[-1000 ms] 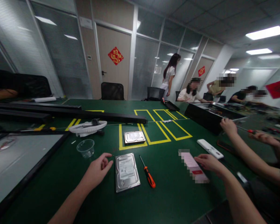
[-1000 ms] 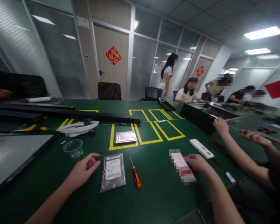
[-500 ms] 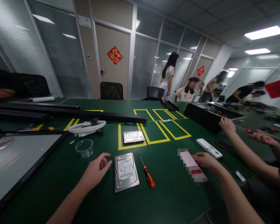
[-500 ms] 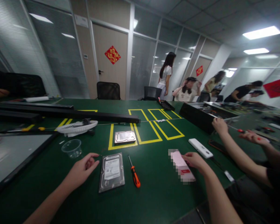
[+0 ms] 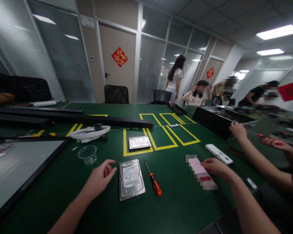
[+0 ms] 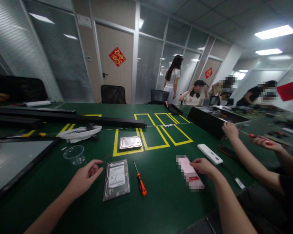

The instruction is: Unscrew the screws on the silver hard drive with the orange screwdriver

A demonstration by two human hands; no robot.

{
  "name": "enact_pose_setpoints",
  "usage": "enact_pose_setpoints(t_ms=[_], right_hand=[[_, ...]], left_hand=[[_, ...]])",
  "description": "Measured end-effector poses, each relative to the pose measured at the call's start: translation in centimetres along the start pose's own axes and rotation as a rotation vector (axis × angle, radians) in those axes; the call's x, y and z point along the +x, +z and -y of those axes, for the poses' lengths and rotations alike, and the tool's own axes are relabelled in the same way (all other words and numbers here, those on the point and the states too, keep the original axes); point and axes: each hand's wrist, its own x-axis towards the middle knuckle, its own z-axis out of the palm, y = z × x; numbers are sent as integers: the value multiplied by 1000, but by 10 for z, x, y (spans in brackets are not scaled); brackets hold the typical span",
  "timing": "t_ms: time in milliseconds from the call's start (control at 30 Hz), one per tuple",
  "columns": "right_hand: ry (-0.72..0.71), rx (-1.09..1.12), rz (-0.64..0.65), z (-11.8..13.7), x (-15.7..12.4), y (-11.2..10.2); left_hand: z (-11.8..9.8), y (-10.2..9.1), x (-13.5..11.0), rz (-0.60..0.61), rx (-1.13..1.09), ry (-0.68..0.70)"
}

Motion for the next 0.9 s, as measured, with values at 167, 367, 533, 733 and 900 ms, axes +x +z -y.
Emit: enact_pose_setpoints(t_ms=[167,367,533,733,900], right_hand=[[1,-37,5,-1,2,-1],[25,-54,-13,0,6,0],[48,-50,-41,5,9,3],[37,-31,-54,8,6,4],[11,-9,-8,6,-5,0]], left_hand=[[0,0,0,-3,-3,-6],[2,1,1,-9,-1,-7],[3,1,0,6,-3,-16],[10,3,2,18,4,-22],[14,5,4,23,39,-10]])
